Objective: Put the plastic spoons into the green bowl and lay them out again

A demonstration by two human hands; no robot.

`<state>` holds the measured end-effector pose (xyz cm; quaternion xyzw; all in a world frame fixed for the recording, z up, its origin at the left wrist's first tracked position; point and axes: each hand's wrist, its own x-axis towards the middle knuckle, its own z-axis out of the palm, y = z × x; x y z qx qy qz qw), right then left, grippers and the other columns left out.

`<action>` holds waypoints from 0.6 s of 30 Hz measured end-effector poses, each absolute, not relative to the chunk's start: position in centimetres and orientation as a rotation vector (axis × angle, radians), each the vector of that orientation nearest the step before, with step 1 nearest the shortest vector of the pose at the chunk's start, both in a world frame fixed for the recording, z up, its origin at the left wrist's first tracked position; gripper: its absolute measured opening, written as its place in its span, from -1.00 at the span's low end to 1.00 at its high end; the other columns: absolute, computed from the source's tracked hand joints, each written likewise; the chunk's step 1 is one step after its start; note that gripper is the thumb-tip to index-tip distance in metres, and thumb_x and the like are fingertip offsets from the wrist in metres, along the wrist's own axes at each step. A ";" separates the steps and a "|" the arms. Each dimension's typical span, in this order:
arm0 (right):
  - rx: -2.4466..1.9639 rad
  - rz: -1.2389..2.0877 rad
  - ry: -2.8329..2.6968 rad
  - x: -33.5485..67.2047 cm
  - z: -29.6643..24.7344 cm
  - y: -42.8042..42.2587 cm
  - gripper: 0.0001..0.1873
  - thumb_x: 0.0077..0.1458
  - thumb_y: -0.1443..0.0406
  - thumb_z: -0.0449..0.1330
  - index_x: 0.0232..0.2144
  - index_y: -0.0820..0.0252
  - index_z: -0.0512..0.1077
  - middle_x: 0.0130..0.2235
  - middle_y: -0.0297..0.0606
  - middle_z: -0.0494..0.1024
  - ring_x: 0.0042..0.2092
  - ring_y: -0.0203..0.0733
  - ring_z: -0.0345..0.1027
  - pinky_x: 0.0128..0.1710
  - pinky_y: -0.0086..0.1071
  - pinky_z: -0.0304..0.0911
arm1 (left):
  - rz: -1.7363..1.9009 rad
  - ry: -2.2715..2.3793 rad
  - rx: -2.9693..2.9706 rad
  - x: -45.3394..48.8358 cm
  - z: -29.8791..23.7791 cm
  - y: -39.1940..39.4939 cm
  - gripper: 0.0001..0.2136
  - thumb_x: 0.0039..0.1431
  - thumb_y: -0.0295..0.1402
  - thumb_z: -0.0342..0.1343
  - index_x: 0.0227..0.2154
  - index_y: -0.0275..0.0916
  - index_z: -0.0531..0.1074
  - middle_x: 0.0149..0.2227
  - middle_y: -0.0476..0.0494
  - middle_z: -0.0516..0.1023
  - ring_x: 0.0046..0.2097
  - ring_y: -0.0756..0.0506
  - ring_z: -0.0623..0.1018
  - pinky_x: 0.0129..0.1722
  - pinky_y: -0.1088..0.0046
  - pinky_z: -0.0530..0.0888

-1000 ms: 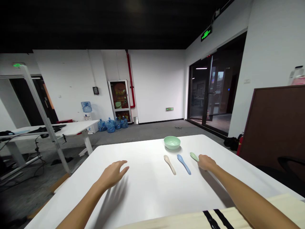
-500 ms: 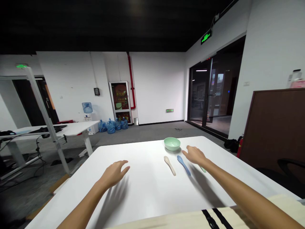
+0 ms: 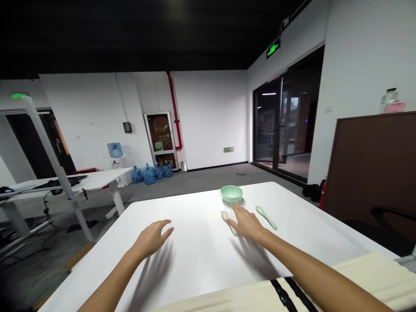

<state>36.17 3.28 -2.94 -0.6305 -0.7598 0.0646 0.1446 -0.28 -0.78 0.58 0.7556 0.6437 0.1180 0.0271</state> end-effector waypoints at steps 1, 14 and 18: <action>-1.823 0.177 -2.190 36.3 -2.9 3.3 -0.20 0.24 -0.07 -0.11 0.37 0.21 -0.05 0.38 0.01 0.01 0.35 0.09 -0.06 0.19 -0.12 0.06 | 0.366 1.986 2.336 -0.3 0.5 -0.8 -0.52 0.30 -0.06 -0.18 0.13 -0.17 0.38 0.14 -0.18 0.48 0.15 -0.22 0.45 0.07 0.27 0.35; -1.825 0.124 -2.147 37.6 -3.9 4.0 -0.21 0.23 -0.05 -0.07 0.35 0.27 0.02 0.35 0.06 0.08 0.32 0.10 0.05 0.18 -0.13 0.09 | 0.364 1.980 2.345 -0.3 0.5 -0.8 -0.50 0.29 -0.05 -0.19 0.12 -0.19 0.38 0.16 -0.18 0.46 0.16 -0.22 0.44 0.07 0.26 0.36; -1.803 0.091 -2.172 37.7 -4.2 4.1 -0.22 0.23 -0.06 -0.09 0.34 0.28 0.04 0.34 0.05 0.11 0.32 0.08 0.04 0.18 -0.14 0.11 | 0.346 1.990 2.340 -0.2 0.6 -0.8 -0.49 0.28 -0.04 -0.19 0.13 -0.19 0.38 0.16 -0.18 0.47 0.16 -0.23 0.45 0.07 0.26 0.36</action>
